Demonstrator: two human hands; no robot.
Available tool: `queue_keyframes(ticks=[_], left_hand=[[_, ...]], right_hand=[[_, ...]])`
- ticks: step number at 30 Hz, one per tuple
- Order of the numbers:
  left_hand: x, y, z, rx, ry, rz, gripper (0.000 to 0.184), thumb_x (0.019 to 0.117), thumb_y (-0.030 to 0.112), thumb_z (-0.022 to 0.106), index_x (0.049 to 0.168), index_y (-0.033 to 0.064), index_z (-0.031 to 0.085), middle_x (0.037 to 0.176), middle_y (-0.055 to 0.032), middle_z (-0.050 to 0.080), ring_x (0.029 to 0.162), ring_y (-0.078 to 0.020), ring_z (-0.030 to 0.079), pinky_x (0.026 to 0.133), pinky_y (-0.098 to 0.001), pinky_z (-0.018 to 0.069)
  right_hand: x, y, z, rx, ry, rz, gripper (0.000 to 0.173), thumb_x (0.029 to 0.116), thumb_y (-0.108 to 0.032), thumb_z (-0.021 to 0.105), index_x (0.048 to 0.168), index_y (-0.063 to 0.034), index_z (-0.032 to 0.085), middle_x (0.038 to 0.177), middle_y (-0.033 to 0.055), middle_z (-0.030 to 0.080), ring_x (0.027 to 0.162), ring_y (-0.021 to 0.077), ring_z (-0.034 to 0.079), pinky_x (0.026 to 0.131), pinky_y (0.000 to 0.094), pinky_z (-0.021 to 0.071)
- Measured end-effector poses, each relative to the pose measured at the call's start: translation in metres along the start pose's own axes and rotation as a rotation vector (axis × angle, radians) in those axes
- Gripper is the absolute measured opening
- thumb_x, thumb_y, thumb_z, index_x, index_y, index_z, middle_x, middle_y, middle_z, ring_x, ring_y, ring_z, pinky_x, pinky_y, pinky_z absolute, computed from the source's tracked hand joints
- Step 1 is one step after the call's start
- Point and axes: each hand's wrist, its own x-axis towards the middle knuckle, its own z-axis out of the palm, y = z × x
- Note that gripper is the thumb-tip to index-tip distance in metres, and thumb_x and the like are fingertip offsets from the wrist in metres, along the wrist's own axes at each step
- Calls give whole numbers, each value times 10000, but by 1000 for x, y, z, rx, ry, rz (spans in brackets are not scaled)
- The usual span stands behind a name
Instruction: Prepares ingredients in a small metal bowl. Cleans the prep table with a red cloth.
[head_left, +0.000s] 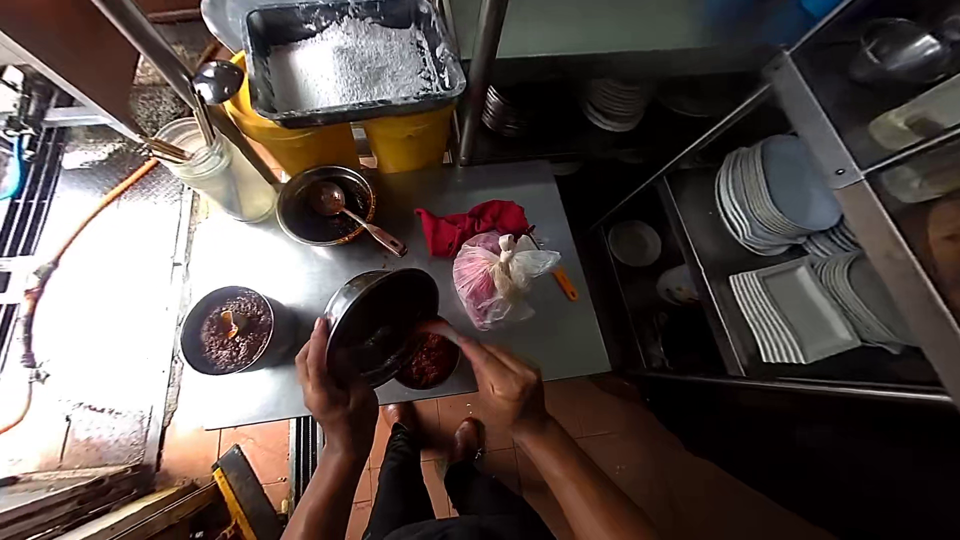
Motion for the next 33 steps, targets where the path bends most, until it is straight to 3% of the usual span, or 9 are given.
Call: queue_keyframes(ticks=[4, 7, 11, 13, 16, 20, 24, 28, 33], left_hand=[[-1, 6, 8, 4, -1, 113, 376, 1037, 46, 482, 1397, -21, 569, 1307, -193, 605, 1234, -181, 591, 1069, -302, 471], [-2, 7, 13, 9, -1, 179, 365, 1037, 53, 481, 1387, -4, 568, 1313, -196, 600, 1253, -196, 587, 1076, -316, 471], [-5, 8, 11, 26, -24, 204, 366, 1037, 51, 473, 1388, 12, 571, 1328, -190, 587, 1256, -192, 586, 1071, -311, 477], [-2, 6, 13, 37, -5, 229, 377, 1028, 42, 472, 1391, 3, 566, 1341, -195, 586, 1271, -206, 577, 1083, -322, 466], [7, -3, 15, 55, 41, 246, 352, 1030, 34, 473, 1364, -14, 576, 1323, -210, 600, 1264, -219, 589, 1080, -334, 475], [14, -9, 18, 40, 74, 211, 357, 1028, 21, 454, 1362, -16, 576, 1318, -213, 604, 1269, -220, 587, 1082, -333, 471], [9, -13, 16, -13, 82, 165, 363, 1037, 24, 467, 1385, -32, 552, 1350, -203, 589, 1304, -205, 559, 1112, -337, 447], [3, -6, 17, -64, 20, 218, 348, 1054, 71, 472, 1393, 52, 549, 1367, -150, 579, 1309, -176, 556, 1107, -340, 461], [7, -3, 16, -95, -30, 321, 374, 1012, 40, 495, 1372, 97, 578, 1338, -170, 573, 1285, -219, 574, 1086, -371, 486]], right_hand=[[30, 1, 14, -65, -74, -85, 240, 938, -15, 637, 1126, -64, 779, 917, 107, 755, 801, 224, 735, 696, 334, 606], [21, -9, -2, -17, -202, -164, 257, 933, -32, 629, 1131, -88, 783, 854, 83, 728, 706, 197, 689, 596, 308, 567], [49, -18, -2, -130, -71, -41, 210, 953, -17, 641, 1085, -68, 796, 864, 103, 746, 735, 210, 717, 624, 311, 578], [41, -13, 12, -118, -123, -63, 226, 920, -3, 647, 1084, -68, 788, 892, 111, 754, 762, 230, 731, 656, 330, 600], [16, -10, 3, -44, -226, -134, 271, 920, -16, 641, 1142, -85, 781, 855, 91, 727, 687, 203, 683, 582, 307, 557], [2, -3, -28, -116, -200, -68, 229, 951, -29, 639, 1111, -82, 795, 929, 93, 776, 812, 177, 749, 714, 266, 603], [-1, 0, -15, -49, -133, 66, 201, 980, -65, 638, 1108, -52, 791, 954, 107, 779, 831, 173, 749, 736, 268, 604], [-5, -2, 15, 58, -21, 141, 216, 977, -24, 629, 1126, -47, 783, 1031, 123, 771, 921, 170, 747, 816, 273, 610], [-21, -1, 10, 123, -50, 138, 189, 979, -67, 639, 1072, -88, 802, 1002, 72, 779, 908, 110, 745, 803, 237, 614]])
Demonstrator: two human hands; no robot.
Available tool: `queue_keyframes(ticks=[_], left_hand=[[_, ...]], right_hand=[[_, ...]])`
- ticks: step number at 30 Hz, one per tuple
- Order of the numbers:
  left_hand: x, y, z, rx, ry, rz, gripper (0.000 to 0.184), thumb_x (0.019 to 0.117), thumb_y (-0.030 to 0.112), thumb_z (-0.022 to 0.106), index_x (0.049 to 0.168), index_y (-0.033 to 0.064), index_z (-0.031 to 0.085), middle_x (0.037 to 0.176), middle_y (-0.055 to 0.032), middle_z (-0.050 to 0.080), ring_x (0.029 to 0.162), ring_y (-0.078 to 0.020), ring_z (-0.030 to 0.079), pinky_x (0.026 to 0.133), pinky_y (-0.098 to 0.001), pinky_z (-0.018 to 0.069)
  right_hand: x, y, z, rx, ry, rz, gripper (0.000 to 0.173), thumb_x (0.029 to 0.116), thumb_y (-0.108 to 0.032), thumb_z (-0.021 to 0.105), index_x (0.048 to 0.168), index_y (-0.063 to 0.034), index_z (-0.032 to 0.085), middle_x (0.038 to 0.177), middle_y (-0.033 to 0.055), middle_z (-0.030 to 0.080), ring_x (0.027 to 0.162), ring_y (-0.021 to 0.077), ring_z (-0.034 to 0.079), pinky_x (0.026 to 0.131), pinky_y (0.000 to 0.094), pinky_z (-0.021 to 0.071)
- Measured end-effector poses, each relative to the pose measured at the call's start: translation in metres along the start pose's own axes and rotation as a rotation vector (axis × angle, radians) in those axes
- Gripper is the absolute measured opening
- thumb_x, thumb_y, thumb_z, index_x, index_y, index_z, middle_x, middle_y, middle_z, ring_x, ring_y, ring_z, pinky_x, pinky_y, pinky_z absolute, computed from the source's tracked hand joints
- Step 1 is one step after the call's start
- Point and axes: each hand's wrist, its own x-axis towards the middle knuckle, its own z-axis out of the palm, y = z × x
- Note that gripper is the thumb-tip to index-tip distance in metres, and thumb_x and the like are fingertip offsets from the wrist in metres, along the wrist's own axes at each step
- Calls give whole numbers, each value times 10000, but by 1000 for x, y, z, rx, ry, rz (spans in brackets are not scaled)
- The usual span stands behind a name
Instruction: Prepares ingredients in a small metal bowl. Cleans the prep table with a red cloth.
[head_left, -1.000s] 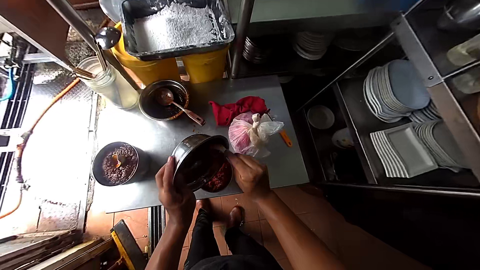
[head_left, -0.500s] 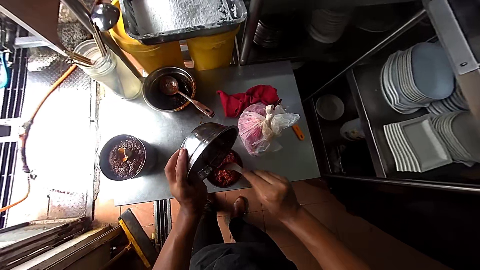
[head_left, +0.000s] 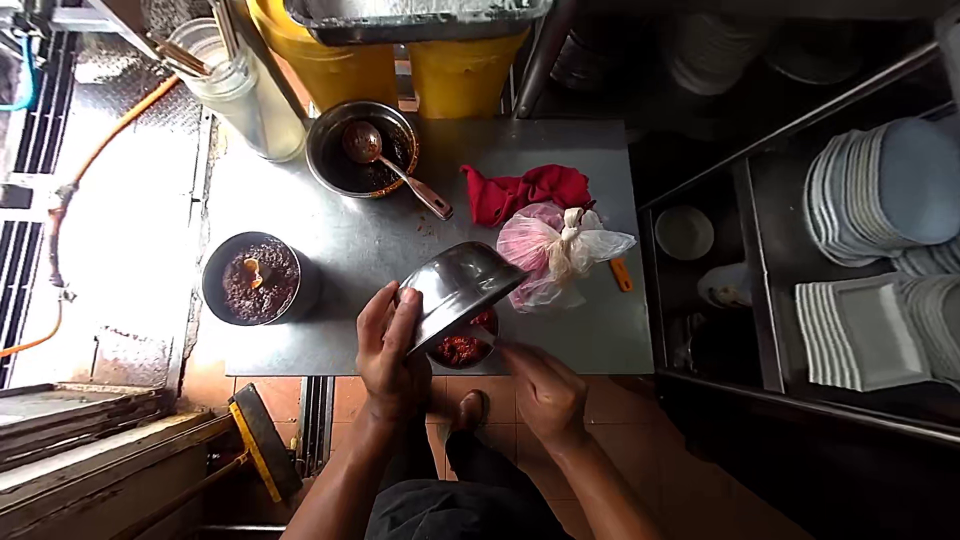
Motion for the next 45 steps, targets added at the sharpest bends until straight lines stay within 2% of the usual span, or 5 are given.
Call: queue_keyframes(ticks=[10, 23, 29, 34, 45], left_hand=[[-8, -6, -6, -48, -21, 44, 373, 1002, 44, 533, 1363, 114, 601, 1376, -185, 557, 1290, -217, 577, 1082, -351, 493], [-10, -4, -4, -12, 88, -100, 367, 1023, 27, 487, 1366, 60, 611, 1344, -178, 587, 1287, -204, 570, 1102, -340, 467], [0, 2, -9, -253, 269, -814, 420, 995, 19, 506, 1414, 10, 531, 1289, -76, 662, 1158, -94, 648, 1011, -303, 537], [29, 27, -41, -688, 503, -1590, 391, 1052, 124, 458, 1442, 126, 433, 1224, -185, 642, 1019, -318, 702, 778, -513, 615], [0, 71, -147, -631, 698, -1774, 147, 1043, 105, 425, 1109, 30, 533, 883, -145, 662, 694, -225, 706, 535, -374, 618]], right_hand=[[12, -5, -18, -148, -110, -200, 219, 961, -45, 631, 1073, -101, 811, 924, 100, 769, 818, 156, 739, 717, 242, 591], [-6, -5, -10, -141, -86, -97, 215, 988, -71, 628, 1120, -91, 796, 973, 89, 776, 835, 155, 746, 723, 261, 606], [-15, -2, -31, -167, -167, 8, 233, 989, -149, 612, 1105, -58, 792, 878, 70, 763, 769, 130, 739, 687, 251, 617], [2, 0, -6, -153, -221, -5, 231, 959, -126, 605, 1058, -112, 814, 794, 33, 722, 696, 120, 689, 634, 256, 582], [42, -18, 34, -255, -225, 46, 177, 933, -129, 596, 864, -60, 743, 718, 68, 677, 615, 198, 664, 522, 372, 537]])
